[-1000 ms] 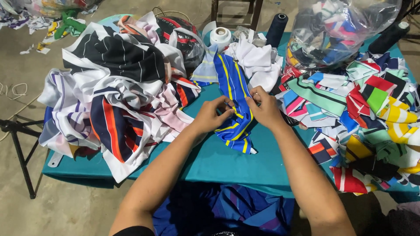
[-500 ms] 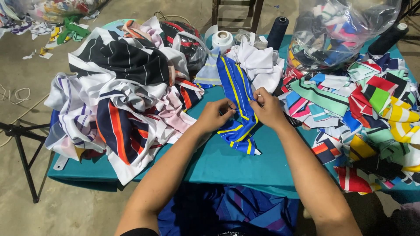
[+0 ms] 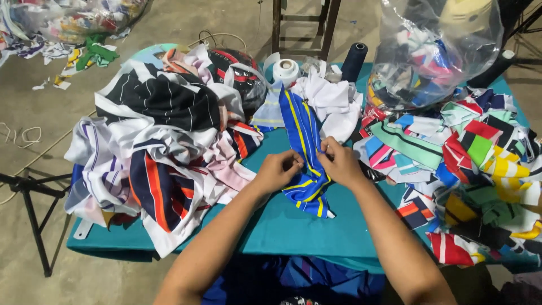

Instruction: Sorting through a pile of colorful fabric scraps and using scissors to trim specific pieces.

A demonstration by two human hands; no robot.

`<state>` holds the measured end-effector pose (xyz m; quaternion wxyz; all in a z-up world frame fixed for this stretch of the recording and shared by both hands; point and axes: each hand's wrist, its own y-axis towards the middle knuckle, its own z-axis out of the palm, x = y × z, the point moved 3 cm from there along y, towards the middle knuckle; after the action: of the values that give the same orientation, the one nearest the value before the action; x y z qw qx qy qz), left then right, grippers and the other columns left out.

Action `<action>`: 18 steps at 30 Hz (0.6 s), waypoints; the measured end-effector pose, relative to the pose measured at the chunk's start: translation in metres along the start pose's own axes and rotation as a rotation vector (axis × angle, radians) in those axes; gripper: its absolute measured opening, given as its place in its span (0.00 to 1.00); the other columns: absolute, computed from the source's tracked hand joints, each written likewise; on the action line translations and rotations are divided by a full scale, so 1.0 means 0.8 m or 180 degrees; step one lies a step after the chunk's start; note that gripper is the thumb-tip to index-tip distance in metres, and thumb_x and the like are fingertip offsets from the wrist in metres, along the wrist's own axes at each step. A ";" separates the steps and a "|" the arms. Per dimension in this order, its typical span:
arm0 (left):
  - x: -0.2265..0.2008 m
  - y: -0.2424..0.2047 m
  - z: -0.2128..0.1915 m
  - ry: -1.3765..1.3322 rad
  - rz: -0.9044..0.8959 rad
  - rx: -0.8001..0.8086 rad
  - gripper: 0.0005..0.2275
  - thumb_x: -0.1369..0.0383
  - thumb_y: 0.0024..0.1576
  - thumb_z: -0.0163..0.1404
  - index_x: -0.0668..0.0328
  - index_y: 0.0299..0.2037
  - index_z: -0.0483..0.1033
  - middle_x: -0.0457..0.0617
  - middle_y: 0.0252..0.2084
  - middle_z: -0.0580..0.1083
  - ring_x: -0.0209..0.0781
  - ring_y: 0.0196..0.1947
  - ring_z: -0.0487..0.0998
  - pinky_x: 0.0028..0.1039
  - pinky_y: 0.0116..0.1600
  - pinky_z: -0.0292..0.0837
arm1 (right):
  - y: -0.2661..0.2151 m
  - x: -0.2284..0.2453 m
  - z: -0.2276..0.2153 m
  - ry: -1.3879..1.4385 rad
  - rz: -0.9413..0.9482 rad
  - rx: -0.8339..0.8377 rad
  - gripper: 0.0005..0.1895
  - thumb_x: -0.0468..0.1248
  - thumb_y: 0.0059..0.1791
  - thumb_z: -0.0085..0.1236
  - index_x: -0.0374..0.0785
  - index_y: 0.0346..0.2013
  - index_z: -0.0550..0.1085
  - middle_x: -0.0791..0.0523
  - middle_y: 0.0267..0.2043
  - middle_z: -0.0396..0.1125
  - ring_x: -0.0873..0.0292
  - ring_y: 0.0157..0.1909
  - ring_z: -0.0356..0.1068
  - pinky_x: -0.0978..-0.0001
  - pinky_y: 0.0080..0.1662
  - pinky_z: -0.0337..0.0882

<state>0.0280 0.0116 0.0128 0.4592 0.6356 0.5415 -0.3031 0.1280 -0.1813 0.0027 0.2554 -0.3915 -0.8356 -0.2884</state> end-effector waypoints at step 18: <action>0.004 -0.001 0.001 -0.0324 -0.0098 -0.0212 0.02 0.74 0.56 0.55 0.58 0.37 0.80 0.52 0.24 0.77 0.43 0.25 0.77 0.32 0.33 0.73 | -0.002 0.008 -0.007 -0.0006 -0.0068 0.0014 0.11 0.38 0.48 0.61 0.48 0.38 0.66 0.55 0.24 0.74 0.49 0.33 0.77 0.60 0.37 0.73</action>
<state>0.0278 0.0121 0.0090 0.5023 0.5954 0.5370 -0.3238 0.1243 -0.1826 0.0101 0.2524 -0.3822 -0.8406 -0.2890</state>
